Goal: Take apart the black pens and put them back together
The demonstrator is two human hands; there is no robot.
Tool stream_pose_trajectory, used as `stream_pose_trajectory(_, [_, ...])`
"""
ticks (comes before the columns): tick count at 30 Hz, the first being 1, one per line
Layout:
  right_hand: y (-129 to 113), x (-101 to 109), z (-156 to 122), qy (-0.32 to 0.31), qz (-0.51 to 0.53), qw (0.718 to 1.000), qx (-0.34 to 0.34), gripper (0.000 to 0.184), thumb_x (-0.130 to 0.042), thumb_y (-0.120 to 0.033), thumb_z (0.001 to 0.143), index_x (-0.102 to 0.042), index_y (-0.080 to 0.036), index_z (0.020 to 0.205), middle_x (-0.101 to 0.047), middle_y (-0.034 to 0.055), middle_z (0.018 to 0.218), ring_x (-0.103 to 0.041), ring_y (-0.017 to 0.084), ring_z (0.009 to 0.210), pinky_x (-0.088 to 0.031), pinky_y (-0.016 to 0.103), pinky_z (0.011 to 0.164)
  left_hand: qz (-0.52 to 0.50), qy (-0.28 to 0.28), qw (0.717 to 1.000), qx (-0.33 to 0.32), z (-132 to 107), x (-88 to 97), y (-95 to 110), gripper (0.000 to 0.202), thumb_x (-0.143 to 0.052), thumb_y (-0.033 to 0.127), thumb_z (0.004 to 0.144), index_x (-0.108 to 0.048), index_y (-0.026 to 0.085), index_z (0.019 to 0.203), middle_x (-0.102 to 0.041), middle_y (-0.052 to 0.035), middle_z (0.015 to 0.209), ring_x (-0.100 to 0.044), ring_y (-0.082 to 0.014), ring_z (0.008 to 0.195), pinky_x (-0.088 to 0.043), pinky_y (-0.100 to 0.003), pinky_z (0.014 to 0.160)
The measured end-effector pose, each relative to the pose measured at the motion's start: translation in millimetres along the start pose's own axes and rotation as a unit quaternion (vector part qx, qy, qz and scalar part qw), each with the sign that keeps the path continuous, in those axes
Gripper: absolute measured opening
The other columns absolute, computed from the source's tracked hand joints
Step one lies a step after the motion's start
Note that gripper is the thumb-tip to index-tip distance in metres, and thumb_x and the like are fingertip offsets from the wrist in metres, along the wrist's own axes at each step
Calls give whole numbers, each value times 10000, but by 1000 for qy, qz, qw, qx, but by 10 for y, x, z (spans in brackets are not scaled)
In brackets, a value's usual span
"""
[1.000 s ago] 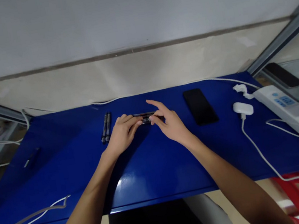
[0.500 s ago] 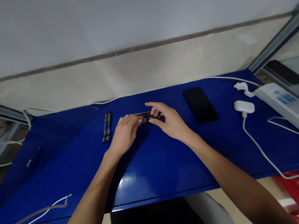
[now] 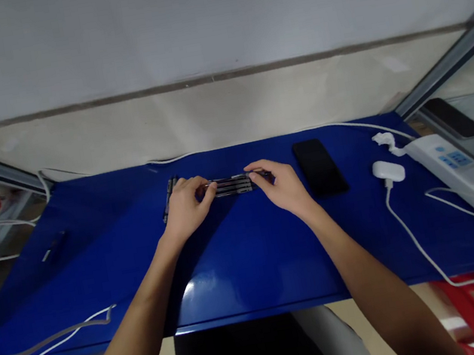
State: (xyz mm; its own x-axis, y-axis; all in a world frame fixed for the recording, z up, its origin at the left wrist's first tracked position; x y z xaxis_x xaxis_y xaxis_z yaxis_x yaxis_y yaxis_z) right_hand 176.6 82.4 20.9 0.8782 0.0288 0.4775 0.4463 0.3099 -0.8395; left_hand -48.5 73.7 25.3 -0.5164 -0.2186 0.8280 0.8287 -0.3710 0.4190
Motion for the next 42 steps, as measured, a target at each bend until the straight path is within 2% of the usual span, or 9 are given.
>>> stream_pose_trajectory(3, [146, 123, 37, 36, -20, 998, -38, 211, -573, -255, 902, -659, -219, 1092, -702, 29, 788, -677, 202, 769, -515, 352, 754, 2, 38, 999, 39, 19, 54, -97, 279, -534, 392, 960, -592, 198, 767, -603, -13, 690, -499, -193, 699, -372, -333, 738])
stream_pose_trajectory(7, [277, 214, 36, 86, -152, 982, -73, 88, -615, -215, 840, -624, -212, 928, -696, 39, 762, -663, 215, 732, -492, 351, 703, 0, 59, 996, 63, 30, 95, -131, 281, -535, 369, 952, -577, 199, 733, -608, -10, 683, -490, -184, 669, -378, -334, 741])
stream_pose_trajectory(10, [301, 175, 18, 69, -200, 974, -85, 58, -628, -264, 850, -604, -217, 874, -691, 40, 746, -646, 213, 682, -472, 338, 642, 0, 58, 997, 56, 26, 84, -100, 277, -531, 377, 953, -584, 200, 746, -617, -16, 695, -500, -190, 689, -381, -337, 743])
stream_pose_trajectory(17, [185, 113, 12, 49, -149, 984, -81, 206, -561, -393, 935, -634, -209, 990, -689, 37, 734, -627, 188, 637, -458, 322, 631, -2, 35, 999, 36, -10, 0, -17, 302, -541, 428, 946, -596, 203, 753, -608, -26, 695, -507, -202, 718, -376, -337, 716])
stream_pose_trajectory(21, [75, 21, -6, 12, -23, 996, -82, 437, -397, -518, 1001, -667, -189, 899, -694, 58, 771, -629, 167, 659, -474, 305, 647, -9, 28, 999, 26, -19, -17, 40, 347, -573, 471, 926, -562, 205, 704, -576, -17, 651, -494, -199, 709, -380, -332, 704])
stream_pose_trajectory(24, [14, -81, -34, -41, 44, 993, -104, 531, -384, -573, 991, -675, -177, 790, -667, 52, 704, -615, 156, 631, -477, 298, 635, -14, 24, 1000, 14, -23, -23, 79, 376, -586, 494, 918, -538, 207, 681, -575, -13, 639, -490, -198, 706, -384, -332, 709])
stream_pose_trajectory(29, [-41, -126, -42, -79, 52, 992, -82, 398, -542, -518, 937, -658, -191, 741, -640, 23, 666, -597, 151, 618, -462, 290, 605, -15, 14, 1000, 3, -23, -25, 104, 367, -596, 506, 910, -559, 208, 698, -596, -20, 661, -504, -205, 726, -390, -335, 716])
stream_pose_trajectory(36, [34, -56, -12, -44, 83, 993, -65, 218, -646, -413, 887, -702, -204, 862, -699, 34, 784, -638, 169, 718, -488, 313, 686, -85, 30, 994, 61, 16, 61, -4, 357, -540, 447, 949, -601, 203, 696, -573, 2, 625, -493, -169, 660, -371, -308, 670])
stream_pose_trajectory(42, [1, -30, -19, -31, 93, 993, -64, 235, -664, -427, 874, -721, -201, 849, -708, 37, 781, -629, 163, 695, -490, 314, 671, -137, 28, 986, 90, 22, 74, -54, 378, -539, 437, 946, -558, 196, 655, -535, 21, 599, -477, -144, 613, -370, -305, 671])
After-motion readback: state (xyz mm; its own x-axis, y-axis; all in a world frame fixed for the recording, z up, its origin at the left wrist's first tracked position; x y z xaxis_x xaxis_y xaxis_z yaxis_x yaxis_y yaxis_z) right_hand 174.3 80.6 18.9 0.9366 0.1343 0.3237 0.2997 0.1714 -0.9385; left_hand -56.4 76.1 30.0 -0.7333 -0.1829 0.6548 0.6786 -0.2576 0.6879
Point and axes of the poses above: each hand's wrist, its own z-axis towards the middle knuckle, its own x-axis out of the back of the hand, y = z × x, the point moved 4 cm from there along z, towards the middle knuckle
